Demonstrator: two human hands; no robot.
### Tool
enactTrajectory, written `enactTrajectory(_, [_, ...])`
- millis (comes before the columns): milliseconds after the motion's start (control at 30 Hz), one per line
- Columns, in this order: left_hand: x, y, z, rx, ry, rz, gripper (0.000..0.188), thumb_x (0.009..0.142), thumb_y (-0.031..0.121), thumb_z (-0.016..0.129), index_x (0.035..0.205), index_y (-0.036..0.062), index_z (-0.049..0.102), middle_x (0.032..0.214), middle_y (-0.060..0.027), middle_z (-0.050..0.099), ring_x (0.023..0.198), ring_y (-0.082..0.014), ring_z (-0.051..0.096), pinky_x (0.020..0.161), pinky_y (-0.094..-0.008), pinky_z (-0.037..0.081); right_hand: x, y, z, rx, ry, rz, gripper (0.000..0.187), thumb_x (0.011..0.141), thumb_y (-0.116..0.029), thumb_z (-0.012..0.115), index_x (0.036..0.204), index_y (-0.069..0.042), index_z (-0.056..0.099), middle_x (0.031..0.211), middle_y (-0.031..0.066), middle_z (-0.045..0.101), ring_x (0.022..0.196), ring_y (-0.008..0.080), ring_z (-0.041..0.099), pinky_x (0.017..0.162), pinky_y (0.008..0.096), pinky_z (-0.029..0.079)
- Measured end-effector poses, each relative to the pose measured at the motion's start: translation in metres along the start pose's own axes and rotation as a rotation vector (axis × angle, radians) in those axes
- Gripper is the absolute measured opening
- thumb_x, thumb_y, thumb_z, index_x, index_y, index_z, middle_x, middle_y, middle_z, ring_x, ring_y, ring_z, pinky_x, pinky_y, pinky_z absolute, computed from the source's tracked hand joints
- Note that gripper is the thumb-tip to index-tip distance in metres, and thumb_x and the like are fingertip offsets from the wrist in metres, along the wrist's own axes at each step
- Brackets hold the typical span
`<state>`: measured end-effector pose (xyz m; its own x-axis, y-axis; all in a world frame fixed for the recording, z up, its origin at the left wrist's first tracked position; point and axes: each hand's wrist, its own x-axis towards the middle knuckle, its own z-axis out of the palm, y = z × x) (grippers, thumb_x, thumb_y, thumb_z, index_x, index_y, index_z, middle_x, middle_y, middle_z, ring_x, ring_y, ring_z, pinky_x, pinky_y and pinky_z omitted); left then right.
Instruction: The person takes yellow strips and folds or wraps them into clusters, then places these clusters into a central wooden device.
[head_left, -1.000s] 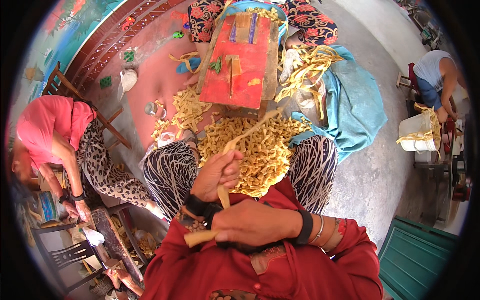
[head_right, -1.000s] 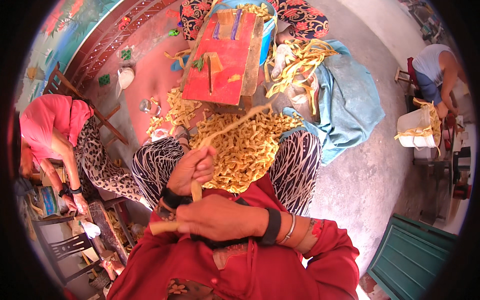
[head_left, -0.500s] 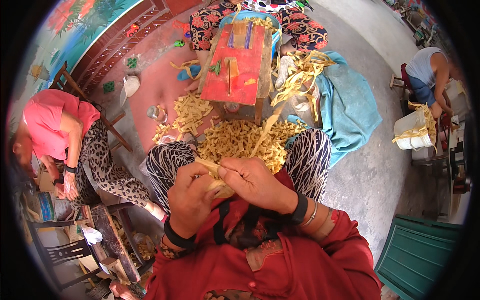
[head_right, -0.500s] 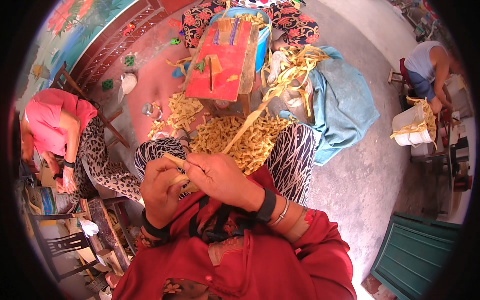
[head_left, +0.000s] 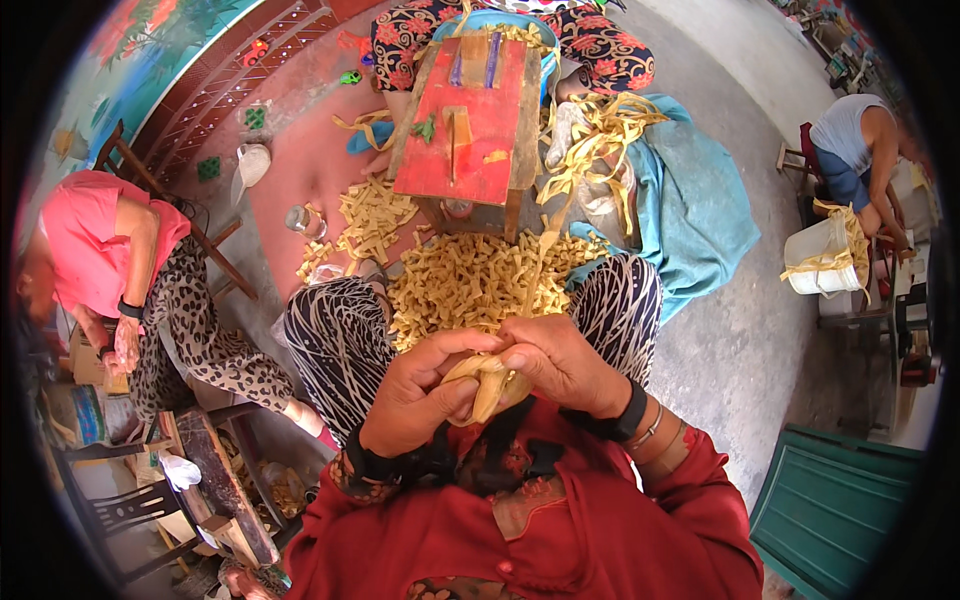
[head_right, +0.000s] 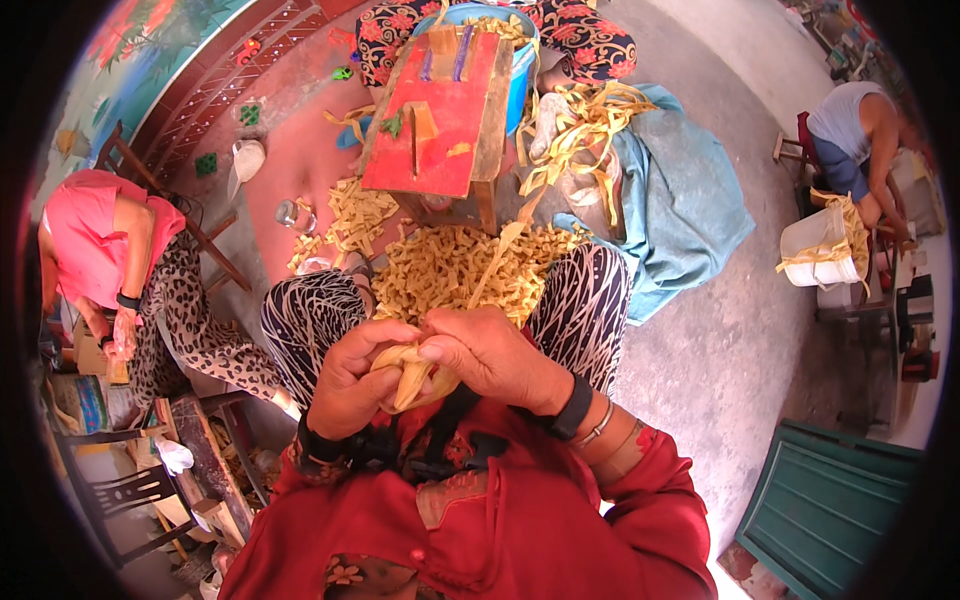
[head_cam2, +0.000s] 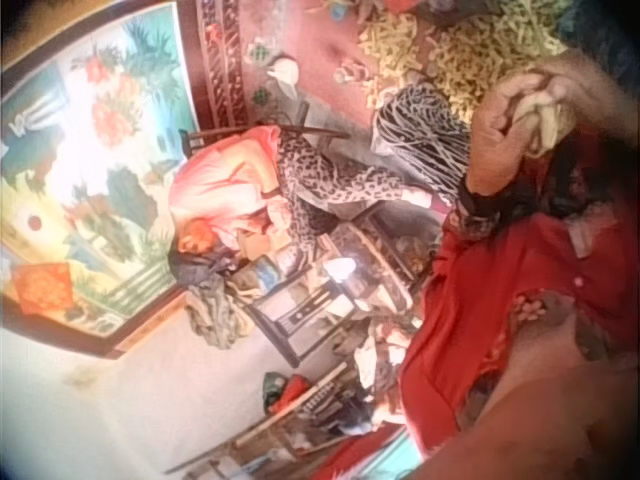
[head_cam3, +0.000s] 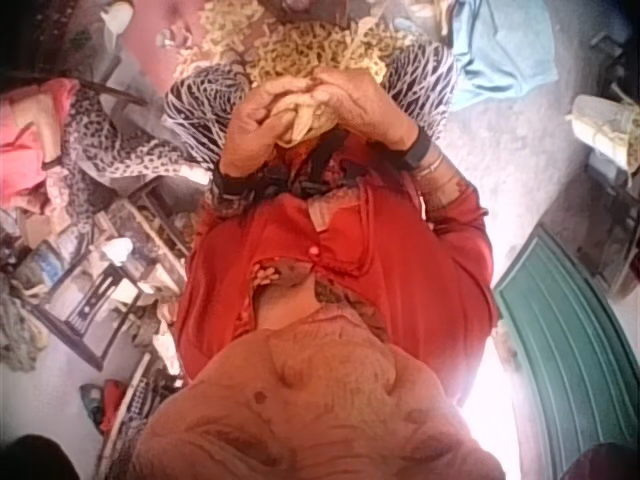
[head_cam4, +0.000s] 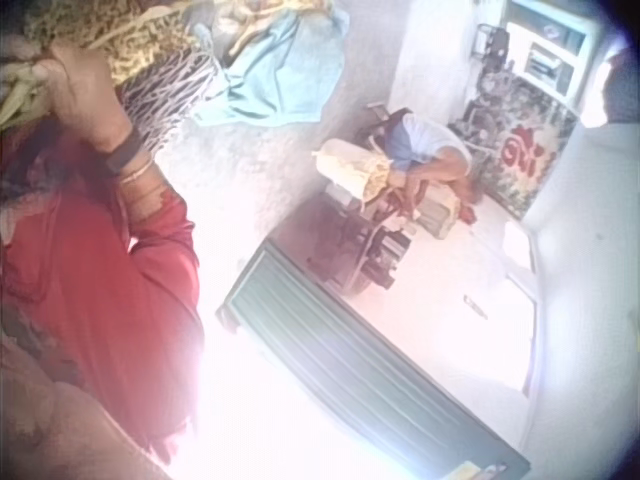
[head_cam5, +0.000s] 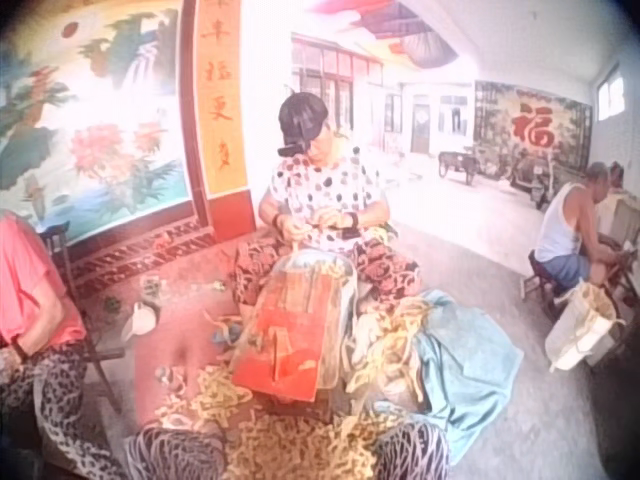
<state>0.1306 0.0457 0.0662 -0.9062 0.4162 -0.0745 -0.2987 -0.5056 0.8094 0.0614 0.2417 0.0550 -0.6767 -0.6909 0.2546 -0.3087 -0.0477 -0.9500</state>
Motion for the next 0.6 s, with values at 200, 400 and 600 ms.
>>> enactTrajectory(200, [0.023,-0.007,0.009,1.149,0.100,0.407,0.048,0.081,0.001,0.057,0.128,0.0019,0.047,0.115,-0.0171,0.051,0.105,-0.0299,0.054,0.089,-0.0323,0.043,-0.003,0.013,0.003,0.112,0.045,0.101,0.034,0.096,-0.034,0.044,0.092,-0.002,0.054,0.069,0.0120,0.052,0.061,0.0257,0.053,0.058,0.0316,0.042])
enactTrajectory(400, [0.032,-0.023,-0.011,0.969,0.088,0.358,0.046,0.097,0.030,0.042,0.132,0.0010,0.044,0.126,-0.0165,0.048,0.111,-0.0284,0.052,0.091,-0.0317,0.043,0.001,0.026,0.014,0.063,0.241,0.199,0.036,0.096,-0.027,0.046,0.120,-0.001,0.043,0.091,0.0144,0.062,0.083,0.0240,0.063,0.072,0.0311,0.047])
enactTrajectory(600, [0.035,-0.036,-0.027,-0.055,0.048,-0.220,0.046,0.097,0.031,0.042,0.129,-0.0013,0.045,0.118,-0.0146,0.053,0.102,-0.0244,0.056,0.085,-0.0366,0.050,-0.004,0.037,0.006,0.014,0.215,0.211,0.049,0.095,-0.039,0.043,0.125,-0.001,0.040,0.099,0.0163,0.061,0.090,0.0275,0.063,0.077,0.0326,0.047])
